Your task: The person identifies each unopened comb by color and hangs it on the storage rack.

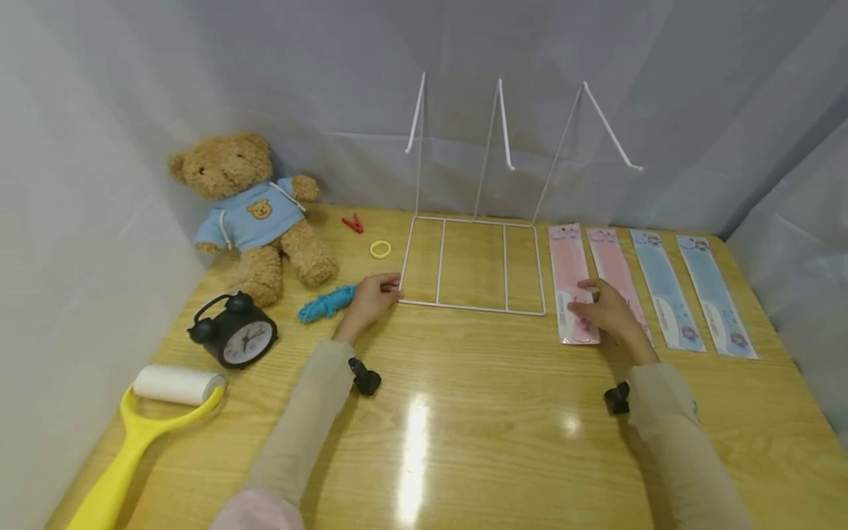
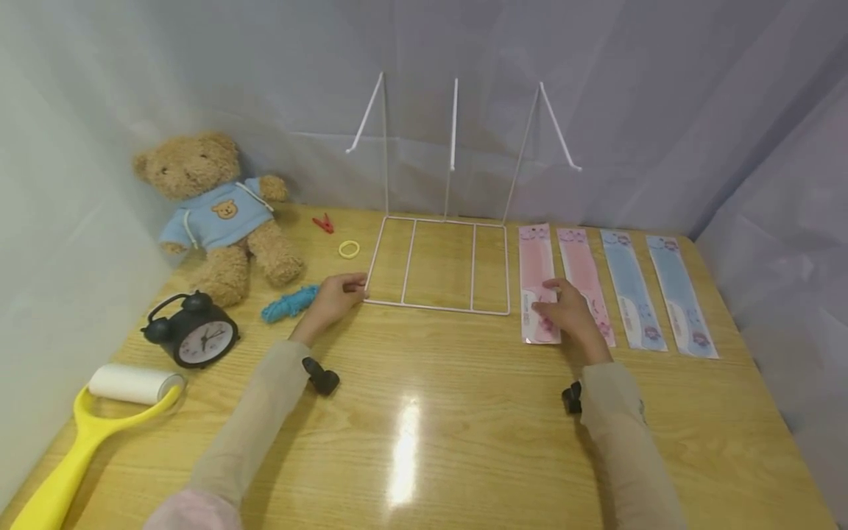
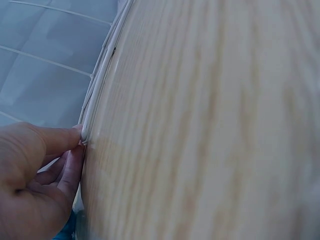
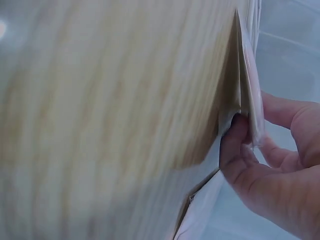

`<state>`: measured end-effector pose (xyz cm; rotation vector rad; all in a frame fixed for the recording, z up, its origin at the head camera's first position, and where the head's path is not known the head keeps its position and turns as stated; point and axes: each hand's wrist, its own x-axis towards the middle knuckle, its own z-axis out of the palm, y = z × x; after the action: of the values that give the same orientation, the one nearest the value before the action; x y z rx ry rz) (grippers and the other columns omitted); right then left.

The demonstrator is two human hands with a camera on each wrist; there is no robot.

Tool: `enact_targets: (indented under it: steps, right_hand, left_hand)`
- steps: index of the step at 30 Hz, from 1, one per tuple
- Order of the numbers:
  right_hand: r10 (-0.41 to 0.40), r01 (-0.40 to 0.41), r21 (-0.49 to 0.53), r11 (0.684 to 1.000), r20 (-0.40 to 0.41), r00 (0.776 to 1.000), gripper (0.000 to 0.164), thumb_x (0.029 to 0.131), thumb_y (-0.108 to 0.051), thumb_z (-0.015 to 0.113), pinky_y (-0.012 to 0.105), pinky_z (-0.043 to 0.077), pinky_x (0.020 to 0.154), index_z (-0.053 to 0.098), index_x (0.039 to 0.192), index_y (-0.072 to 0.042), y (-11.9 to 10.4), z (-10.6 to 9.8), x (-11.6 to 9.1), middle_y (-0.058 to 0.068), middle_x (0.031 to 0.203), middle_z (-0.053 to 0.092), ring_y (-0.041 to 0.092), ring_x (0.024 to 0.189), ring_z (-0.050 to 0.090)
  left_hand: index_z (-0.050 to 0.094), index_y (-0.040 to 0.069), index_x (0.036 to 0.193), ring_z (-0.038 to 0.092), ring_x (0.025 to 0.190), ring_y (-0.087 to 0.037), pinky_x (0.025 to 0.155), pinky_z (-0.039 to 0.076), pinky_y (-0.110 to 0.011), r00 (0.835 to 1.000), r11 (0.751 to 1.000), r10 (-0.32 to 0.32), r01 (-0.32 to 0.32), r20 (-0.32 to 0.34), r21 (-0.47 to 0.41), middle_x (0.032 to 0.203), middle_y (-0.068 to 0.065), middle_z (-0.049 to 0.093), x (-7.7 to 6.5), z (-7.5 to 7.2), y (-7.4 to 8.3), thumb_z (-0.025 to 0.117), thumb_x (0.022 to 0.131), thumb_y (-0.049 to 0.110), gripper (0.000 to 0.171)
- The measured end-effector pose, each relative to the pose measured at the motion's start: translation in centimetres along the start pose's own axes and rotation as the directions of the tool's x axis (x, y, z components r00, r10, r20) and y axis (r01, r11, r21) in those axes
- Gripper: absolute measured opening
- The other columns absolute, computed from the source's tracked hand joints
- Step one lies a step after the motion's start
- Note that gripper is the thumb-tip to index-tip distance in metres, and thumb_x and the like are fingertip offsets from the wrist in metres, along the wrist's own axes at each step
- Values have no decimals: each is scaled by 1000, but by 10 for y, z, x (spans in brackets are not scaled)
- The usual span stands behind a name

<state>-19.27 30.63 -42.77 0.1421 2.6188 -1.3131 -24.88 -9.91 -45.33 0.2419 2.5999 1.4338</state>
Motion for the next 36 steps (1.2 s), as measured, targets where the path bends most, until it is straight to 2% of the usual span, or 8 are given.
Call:
enact_targets:
  steps: [3,6,10,15,23,28,32,36]
  right_hand:
    - [-3,3,1,1000,-12,1000,56,92,-9,60,24,50,52,34,139,8,-3,1,-1,14,83,54,10,58,56]
    - [3,-2,26,1000,-19,1000,58,91,-5,60,23,50,51,34,141,7,-5,2,-2,23,100,52,9,57,55]
    - [14,-11,85,996,-31,999,60,91,-1,58,20,49,48,30,145,6,-8,4,-2,31,125,41,5,55,52]
    - [16,-7,135,991,-64,998,61,93,0,55,18,49,49,28,147,2,-10,3,-5,33,135,33,2,54,51]
    - [-12,52,233,971,-166,986,61,91,0,58,16,50,50,30,146,1,-16,5,-20,30,132,37,-1,55,51]
    - [-24,78,274,958,-194,981,60,90,3,59,16,51,50,32,144,0,-21,12,-27,27,130,41,-1,55,52]
    - [-40,102,276,956,-222,974,57,89,5,60,17,51,50,35,141,1,-27,19,-32,14,115,48,-1,62,53]
    - [-114,183,280,942,-248,962,53,88,6,61,16,50,51,38,136,1,-36,28,-38,-3,104,49,-3,67,54]
  left_hand:
    - [50,-10,132,59,109,-35,92,50,-39,1000,1000,4,-4,-1,0,120,-26,60,-1,-1,0,57,92,-1,41]
    - [50,-10,132,59,109,-35,92,50,-39,1000,1000,5,-5,-1,-2,120,-27,60,-3,-3,0,57,92,-1,41]
    - [50,-10,132,58,110,-35,93,50,-39,1000,1000,8,-8,-5,-4,121,-27,59,-3,-6,-1,57,93,-1,42]
    - [50,-9,132,58,110,-35,93,50,-39,1000,1000,12,-12,-11,-4,122,-26,59,-2,-6,0,57,92,-1,41]
    - [52,-9,131,60,108,-34,91,51,-38,1000,1000,18,-18,-11,2,120,-26,60,2,2,1,58,92,-1,41]
    - [51,-9,131,60,108,-34,92,51,-38,1000,1000,14,-14,-17,-2,121,-26,60,1,4,0,58,92,-1,41]
    - [52,-10,131,60,107,-34,91,51,-37,1000,1000,8,-8,-19,-10,120,-26,60,0,4,0,57,92,-1,40]
    - [51,-9,131,59,108,-33,91,50,-37,1000,1000,-3,3,-19,-19,121,-25,60,-1,2,0,57,92,0,41]
